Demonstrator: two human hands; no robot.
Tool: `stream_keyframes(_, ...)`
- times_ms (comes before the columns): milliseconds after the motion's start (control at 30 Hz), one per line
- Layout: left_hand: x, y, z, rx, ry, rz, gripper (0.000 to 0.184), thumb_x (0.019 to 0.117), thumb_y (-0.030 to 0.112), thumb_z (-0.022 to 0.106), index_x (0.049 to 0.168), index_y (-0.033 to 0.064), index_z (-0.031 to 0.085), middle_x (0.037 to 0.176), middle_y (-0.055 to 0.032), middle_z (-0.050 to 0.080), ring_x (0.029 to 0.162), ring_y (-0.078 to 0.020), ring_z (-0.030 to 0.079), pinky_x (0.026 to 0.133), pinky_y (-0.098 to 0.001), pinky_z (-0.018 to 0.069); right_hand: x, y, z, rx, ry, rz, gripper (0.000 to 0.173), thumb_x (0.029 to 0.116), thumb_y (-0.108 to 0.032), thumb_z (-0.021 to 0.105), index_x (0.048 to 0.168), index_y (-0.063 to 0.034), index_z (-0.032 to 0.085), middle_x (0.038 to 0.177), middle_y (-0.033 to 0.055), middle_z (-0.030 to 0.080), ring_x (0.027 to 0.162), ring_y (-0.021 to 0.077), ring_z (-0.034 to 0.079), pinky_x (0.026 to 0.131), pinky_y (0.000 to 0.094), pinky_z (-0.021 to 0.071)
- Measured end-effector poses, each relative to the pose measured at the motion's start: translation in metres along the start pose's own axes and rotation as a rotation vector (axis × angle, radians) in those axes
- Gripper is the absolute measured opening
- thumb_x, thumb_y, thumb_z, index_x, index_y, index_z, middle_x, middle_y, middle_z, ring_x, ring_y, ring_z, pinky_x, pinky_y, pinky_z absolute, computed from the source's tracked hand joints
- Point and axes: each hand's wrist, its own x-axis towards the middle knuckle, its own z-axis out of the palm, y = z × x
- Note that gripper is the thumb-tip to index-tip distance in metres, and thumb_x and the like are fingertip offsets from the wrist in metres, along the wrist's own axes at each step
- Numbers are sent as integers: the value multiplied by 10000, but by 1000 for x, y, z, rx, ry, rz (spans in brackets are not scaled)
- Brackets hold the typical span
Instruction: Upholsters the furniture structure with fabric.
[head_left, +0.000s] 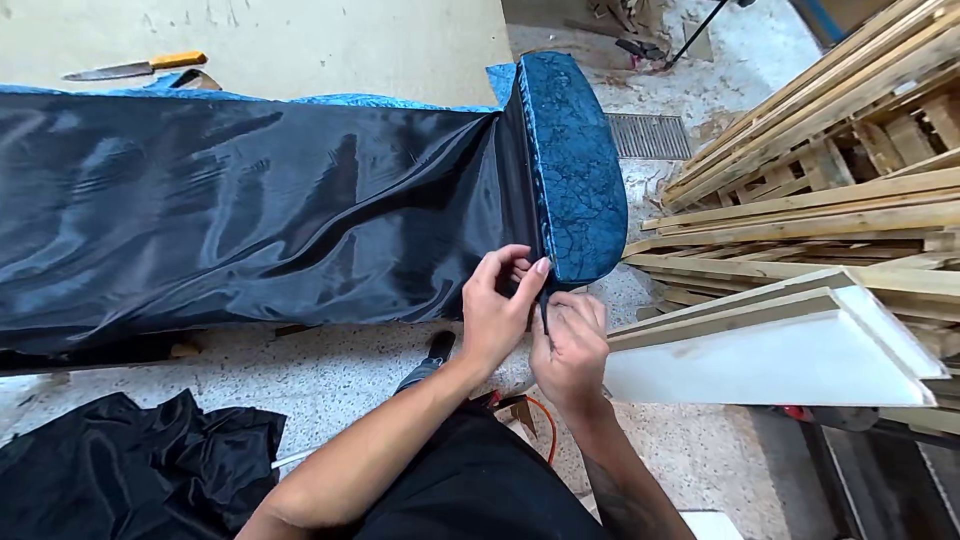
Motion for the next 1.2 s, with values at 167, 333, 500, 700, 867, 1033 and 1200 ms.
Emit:
stream_keyframes(167,23,9,0,11,-48,-249,343,886,384,819,1076,124,701,773,9,707,623,-111,653,562,-262,556,1,-6,5,-24,31,27,174,943,-109,643,863,-44,783,868,39,749,1046,225,684,1061,455,474)
stream_keyframes(333,9,13,9,-82,-76,-339,265,981,315,718,1162,125,679,888,-35,712,689,-135,653,592,-272,543,-4,0,2,-28,41,78,172,914,-72,627,929,-47,796,886,32,756,1041,216,686,1057,448,472)
stream_keyframes(500,-5,10,26,13,54,-168,192,1015,283,671,1121,127,707,1019,4,720,834,-95,698,719,-275,606,-6,2,1,-36,67,85,206,909,-82,593,927,-44,794,891,40,755,1035,217,683,1053,442,465)
stream_keyframes(700,-16,12,25,152,-12,91,220,999,181,667,1169,90,772,1457,-19,620,1343,-111,582,1106,-344,530,-8,4,4,-36,79,76,200,915,-70,624,736,-39,708,790,53,708,990,233,685,1015,438,486)
stream_keyframes(867,-23,6,26,177,-32,123,286,992,151,673,1259,76,743,1419,-38,650,1312,-91,608,1093,-305,544,-12,8,6,-5,69,85,173,917,-83,629,786,-51,737,874,56,734,1021,225,680,1017,443,484)
stream_keyframes(1033,-26,-7,28,187,-19,220,306,984,68,652,1280,48,727,1406,-61,659,1290,-118,631,1074,-315,568,-75,13,27,189,-153,494,224,841,-207,696,1001,-73,777,949,25,753,914,117,721,829,358,618)
stream_keyframes(1200,-24,-18,34,194,70,359,291,923,51,741,1208,-14,744,1320,-150,697,1244,-215,673,1029,-352,601,-167,8,50,387,-1143,768,493,985,-206,670,1328,134,570,1311,308,616,1253,357,587,1069,396,466)
